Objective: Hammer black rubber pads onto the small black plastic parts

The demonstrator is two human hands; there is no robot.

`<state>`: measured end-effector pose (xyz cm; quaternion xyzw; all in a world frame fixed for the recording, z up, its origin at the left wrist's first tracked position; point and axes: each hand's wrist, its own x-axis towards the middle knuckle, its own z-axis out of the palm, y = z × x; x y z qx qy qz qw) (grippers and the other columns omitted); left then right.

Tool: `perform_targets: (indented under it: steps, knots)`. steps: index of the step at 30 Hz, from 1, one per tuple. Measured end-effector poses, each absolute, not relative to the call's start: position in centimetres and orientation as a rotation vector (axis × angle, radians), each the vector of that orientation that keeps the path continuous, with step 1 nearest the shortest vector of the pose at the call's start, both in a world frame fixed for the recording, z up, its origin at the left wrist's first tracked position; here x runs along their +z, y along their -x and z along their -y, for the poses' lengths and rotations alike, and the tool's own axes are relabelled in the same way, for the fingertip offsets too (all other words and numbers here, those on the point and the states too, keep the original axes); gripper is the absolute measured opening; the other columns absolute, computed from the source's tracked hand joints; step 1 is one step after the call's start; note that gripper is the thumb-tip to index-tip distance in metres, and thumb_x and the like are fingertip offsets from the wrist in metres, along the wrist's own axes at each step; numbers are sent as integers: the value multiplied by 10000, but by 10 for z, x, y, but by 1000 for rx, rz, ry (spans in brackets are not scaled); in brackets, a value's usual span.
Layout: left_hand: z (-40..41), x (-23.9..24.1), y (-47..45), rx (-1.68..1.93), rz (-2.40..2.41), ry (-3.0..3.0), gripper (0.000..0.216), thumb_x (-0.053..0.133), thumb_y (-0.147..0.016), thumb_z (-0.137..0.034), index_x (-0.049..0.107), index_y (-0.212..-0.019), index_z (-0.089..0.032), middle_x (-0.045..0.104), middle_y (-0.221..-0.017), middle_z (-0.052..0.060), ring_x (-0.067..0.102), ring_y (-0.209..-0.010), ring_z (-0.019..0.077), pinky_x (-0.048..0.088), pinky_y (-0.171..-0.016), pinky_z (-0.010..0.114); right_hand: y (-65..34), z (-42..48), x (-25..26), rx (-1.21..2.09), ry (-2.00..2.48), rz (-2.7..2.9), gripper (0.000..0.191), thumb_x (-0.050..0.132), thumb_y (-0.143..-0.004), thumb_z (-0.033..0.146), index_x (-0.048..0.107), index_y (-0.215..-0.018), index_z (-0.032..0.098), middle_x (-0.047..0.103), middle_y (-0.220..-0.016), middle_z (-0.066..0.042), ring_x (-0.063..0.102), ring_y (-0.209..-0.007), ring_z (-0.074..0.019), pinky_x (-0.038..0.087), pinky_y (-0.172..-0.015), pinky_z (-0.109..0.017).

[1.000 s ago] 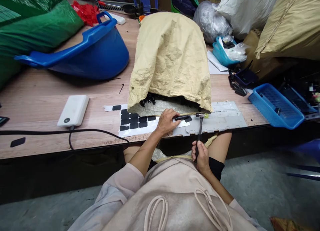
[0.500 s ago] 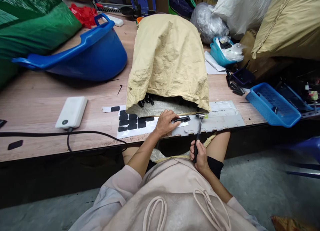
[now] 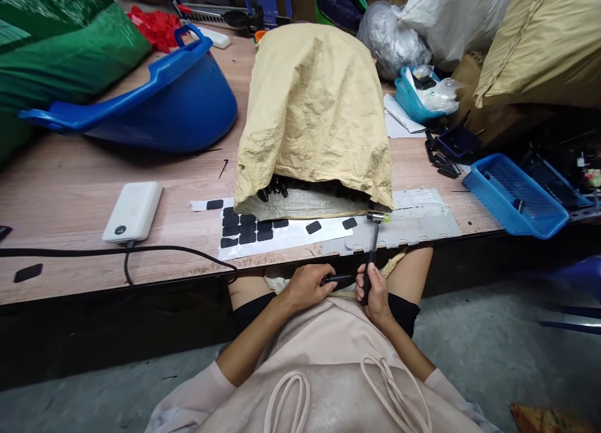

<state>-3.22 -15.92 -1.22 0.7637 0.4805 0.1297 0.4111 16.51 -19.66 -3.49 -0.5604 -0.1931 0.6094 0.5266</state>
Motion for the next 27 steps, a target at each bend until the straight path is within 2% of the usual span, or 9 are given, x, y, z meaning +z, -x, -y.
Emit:
perform_targets:
  steps: [4,7,11,13,15,18,21,23,27]
  knots:
    - [156,-54,26,121,-1463,-1794,258,620,-917,-324,727,-1132,-231,771,-884,59,736,-870,247,513,-720,308,-165,197,-36,1462,1338,451,528,698,-796,723,559,-848,217,473,-558,85,365,-363,-57,286,-342,-186]
    - [155,-61,18,77,-1477,-1773,365,623,-924,-310,683,-1269,-208,784,-1012,100,736,-1002,275,532,-788,330,-166,196,-35,1457,1352,445,549,702,-777,741,560,-845,215,472,-545,87,355,-353,-58,275,-335,-188]
    - [155,-27,16,184,-1235,-1837,291,644,-907,-313,725,-1178,-245,776,-909,37,720,-815,210,511,-710,289,-166,196,-35,1460,1355,465,532,702,-788,725,565,-840,213,475,-550,84,361,-361,-58,282,-344,-188]
    - [146,-2,21,335,-1157,-1852,220,624,-926,-363,749,-1066,-247,751,-822,11,673,-703,171,496,-661,269,-166,196,-34,1452,1355,466,519,696,-800,714,563,-840,214,470,-556,84,359,-369,-58,282,-347,-185]
    - [128,18,31,564,-1257,-1859,240,583,-953,-387,743,-1050,-236,744,-851,22,648,-699,164,511,-682,278,-166,196,-35,1446,1355,458,519,691,-804,716,560,-840,216,463,-559,84,355,-371,-57,277,-346,-184]
    - [88,30,52,916,-1737,-1899,276,541,-949,-295,700,-1158,-212,712,-1079,101,655,-951,249,538,-861,381,-165,197,-35,1459,1348,460,515,684,-810,715,558,-839,216,465,-561,81,357,-371,-59,277,-347,-187]
    - [49,24,70,1014,-2232,-1803,359,535,-909,-212,649,-1247,-168,647,-1198,192,597,-1161,353,489,-995,492,-165,196,-36,1469,1338,460,510,689,-810,708,558,-837,216,465,-563,81,358,-370,-58,278,-347,-187]
    - [29,14,78,929,-2391,-1680,340,517,-897,-186,646,-1207,-130,664,-1104,212,619,-1128,370,501,-980,499,-165,196,-36,1468,1335,457,514,693,-804,711,559,-837,216,463,-560,83,353,-366,-57,275,-344,-188]
    - [7,-1,87,796,-2443,-1546,231,448,-938,-211,658,-980,-125,683,-890,188,675,-1022,361,534,-935,487,-164,195,-35,1469,1334,453,545,715,-770,733,561,-824,213,465,-544,88,349,-358,-54,272,-339,-185]
